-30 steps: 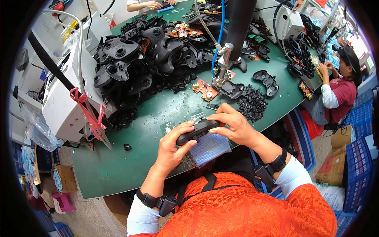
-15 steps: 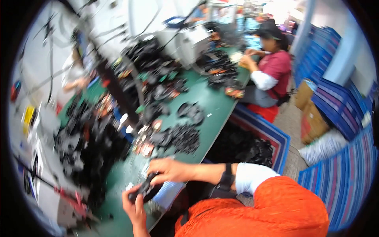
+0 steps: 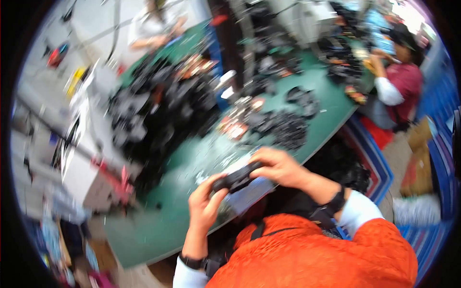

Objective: Assembling the internal components and external shells of game controllers at an electronics workbench.

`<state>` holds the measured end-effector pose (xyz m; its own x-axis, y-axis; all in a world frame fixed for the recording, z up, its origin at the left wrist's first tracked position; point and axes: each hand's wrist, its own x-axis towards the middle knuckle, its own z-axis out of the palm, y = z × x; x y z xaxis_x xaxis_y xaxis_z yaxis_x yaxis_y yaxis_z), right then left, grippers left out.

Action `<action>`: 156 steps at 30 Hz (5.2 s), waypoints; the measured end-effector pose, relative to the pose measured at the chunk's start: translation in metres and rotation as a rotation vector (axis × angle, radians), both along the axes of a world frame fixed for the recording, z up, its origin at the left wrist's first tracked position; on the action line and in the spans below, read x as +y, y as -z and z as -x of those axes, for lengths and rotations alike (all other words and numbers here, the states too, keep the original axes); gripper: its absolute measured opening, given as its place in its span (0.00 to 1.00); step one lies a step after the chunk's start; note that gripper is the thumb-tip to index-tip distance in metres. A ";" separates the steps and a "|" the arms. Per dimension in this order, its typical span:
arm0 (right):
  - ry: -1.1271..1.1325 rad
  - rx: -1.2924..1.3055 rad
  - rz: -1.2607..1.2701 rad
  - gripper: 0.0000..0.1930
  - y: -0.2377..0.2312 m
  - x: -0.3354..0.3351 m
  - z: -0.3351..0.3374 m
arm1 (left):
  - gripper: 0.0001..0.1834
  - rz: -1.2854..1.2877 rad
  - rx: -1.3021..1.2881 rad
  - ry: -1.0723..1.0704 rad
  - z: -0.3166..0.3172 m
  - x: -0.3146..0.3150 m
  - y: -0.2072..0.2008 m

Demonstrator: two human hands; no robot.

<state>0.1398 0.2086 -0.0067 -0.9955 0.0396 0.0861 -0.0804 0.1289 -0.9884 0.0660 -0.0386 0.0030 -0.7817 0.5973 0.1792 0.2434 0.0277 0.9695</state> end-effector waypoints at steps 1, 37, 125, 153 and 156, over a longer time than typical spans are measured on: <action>-0.030 0.008 -0.121 0.13 -0.004 0.006 -0.001 | 0.20 -0.068 -0.025 -0.008 -0.001 0.002 0.009; 0.056 0.432 -0.487 0.16 -0.007 -0.011 0.011 | 0.21 -0.046 0.358 -0.003 0.005 -0.008 0.008; -0.074 0.500 0.160 0.19 -0.168 -0.002 0.110 | 0.37 0.810 0.119 0.099 0.037 0.082 0.014; 0.336 0.603 -0.048 0.18 -0.135 -0.044 0.095 | 0.39 0.640 0.065 0.191 0.055 0.080 0.019; 0.366 0.669 -0.086 0.17 -0.159 -0.034 0.093 | 0.39 0.702 0.065 0.182 0.053 0.078 0.015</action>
